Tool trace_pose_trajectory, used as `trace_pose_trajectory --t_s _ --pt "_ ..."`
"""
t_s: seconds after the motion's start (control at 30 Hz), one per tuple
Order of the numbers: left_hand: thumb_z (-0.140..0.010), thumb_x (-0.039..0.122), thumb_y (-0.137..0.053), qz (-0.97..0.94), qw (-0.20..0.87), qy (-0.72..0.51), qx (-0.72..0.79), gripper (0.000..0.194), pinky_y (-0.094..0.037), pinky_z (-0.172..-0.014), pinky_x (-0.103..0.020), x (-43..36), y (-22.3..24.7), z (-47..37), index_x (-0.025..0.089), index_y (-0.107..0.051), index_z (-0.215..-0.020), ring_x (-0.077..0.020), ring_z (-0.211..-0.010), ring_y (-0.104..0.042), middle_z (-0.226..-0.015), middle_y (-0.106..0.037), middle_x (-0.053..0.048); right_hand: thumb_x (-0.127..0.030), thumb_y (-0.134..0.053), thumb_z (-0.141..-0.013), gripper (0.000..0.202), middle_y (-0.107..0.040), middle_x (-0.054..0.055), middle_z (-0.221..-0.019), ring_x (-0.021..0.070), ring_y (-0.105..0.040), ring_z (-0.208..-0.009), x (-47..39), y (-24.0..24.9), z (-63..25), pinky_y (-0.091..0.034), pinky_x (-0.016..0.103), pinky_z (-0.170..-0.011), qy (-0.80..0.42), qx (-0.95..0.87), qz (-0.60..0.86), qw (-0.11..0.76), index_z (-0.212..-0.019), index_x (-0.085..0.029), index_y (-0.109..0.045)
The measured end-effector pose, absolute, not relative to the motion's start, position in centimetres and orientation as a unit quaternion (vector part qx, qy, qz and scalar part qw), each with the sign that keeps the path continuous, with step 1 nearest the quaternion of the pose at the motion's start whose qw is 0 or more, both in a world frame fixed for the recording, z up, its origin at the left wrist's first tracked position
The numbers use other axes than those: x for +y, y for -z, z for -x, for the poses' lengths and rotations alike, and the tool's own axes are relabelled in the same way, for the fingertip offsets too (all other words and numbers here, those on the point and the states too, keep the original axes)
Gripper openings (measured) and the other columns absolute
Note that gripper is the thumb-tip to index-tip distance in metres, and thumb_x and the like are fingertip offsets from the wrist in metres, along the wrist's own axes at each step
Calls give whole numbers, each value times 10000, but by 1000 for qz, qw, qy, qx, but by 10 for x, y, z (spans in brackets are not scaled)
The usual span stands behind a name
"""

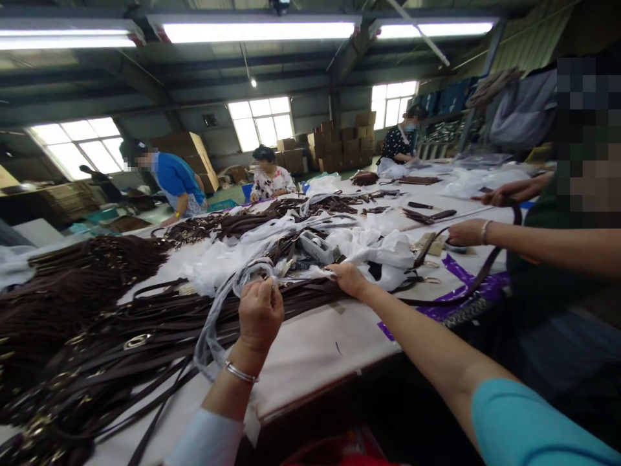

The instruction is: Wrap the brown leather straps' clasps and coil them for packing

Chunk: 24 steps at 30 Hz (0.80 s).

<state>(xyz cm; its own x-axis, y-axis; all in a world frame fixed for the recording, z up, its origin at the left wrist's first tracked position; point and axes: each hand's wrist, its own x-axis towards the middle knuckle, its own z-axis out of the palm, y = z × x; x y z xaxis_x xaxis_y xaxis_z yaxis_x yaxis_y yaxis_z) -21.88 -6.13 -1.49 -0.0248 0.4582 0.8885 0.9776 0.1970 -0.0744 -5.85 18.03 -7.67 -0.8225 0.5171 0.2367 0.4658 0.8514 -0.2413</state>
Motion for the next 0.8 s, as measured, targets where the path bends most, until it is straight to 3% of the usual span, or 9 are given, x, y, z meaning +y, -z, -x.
trace_pose_trajectory --t_s 0.1,0.17,0.23,0.3,0.4,0.5,0.63,0.7,0.8 --pt "-863 144 -588 511 464 295 -661 145 -534 -810 -419 -77 6 244 106 -630 -997 -279 -783 -618 -787 -657 -126 -106 -433 -901 354 -740 159 -1033 265 -670 -1019 196 89 39 -447 345 -922 -76 -944 297 125 -1100 -147 -724" --pt "-858 148 -596 485 486 290 -666 140 -537 -791 -418 -88 0 259 109 -633 -988 -278 -769 -624 -800 -668 -134 -67 -489 -834 402 -721 181 -1104 292 -639 -1106 200 94 23 -415 391 -994 -72 -947 295 109 -1172 -124 -700" --pt "-855 148 -601 476 494 292 -666 137 -539 -789 -418 -99 -5 267 109 -632 -983 -277 -770 -630 -805 -674 -136 -75 -586 -744 583 -643 191 -1286 339 -548 -1247 196 94 11 -359 472 -1072 -72 -955 274 92 -1324 -134 -611" --pt "-857 144 -600 482 489 298 -663 137 -540 -803 -419 -107 -8 267 106 -628 -986 -276 -788 -633 -811 -673 -137 -141 -675 -679 743 -497 192 -1462 388 -422 -1360 185 85 8 -306 550 -1112 -93 -964 235 81 -1409 -161 -536" --pt "-862 135 -594 498 473 310 -657 148 -541 -832 -420 -112 -9 255 104 -621 -1005 -274 -828 -634 -823 -669 -132 -347 -696 -759 665 -369 153 -1562 366 -331 -1430 156 60 19 -271 534 -1158 -220 -959 134 122 -1391 -191 -563" --pt "-867 131 -593 509 456 332 -650 162 -541 -858 -417 -113 -10 238 121 -617 -1026 -267 -862 -636 -844 -667 -121 -526 -532 -917 563 -468 106 -1506 284 -412 -1397 118 32 43 -282 458 -1175 -420 -884 60 198 -1386 -217 -564" --pt "-875 143 -592 520 438 357 -641 176 -545 -862 -410 -121 -15 223 135 -616 -1049 -259 -896 -641 -883 -673 -118 -642 -487 -917 637 -565 123 -1416 275 -539 -1289 72 21 73 -402 470 -1073 -638 -751 27 168 -1395 -224 -534" --pt "-879 150 -591 517 438 362 -641 169 -546 -858 -405 -128 -18 221 141 -617 -1046 -251 -888 -643 -873 -675 -107 -594 -629 -854 635 -643 139 -1310 270 -602 -1209 53 27 81 -458 441 -994 -708 -695 3 125 -1352 -205 -559" --pt "-880 160 -598 496 440 371 -650 153 -546 -857 -398 -140 -18 224 140 -625 -1030 -245 -883 -645 -888 -682 -106 -401 -831 -709 623 -746 102 -998 235 -707 -948 30 40 81 -522 352 -806 -772 -630 23 85 -1242 -168 -608"
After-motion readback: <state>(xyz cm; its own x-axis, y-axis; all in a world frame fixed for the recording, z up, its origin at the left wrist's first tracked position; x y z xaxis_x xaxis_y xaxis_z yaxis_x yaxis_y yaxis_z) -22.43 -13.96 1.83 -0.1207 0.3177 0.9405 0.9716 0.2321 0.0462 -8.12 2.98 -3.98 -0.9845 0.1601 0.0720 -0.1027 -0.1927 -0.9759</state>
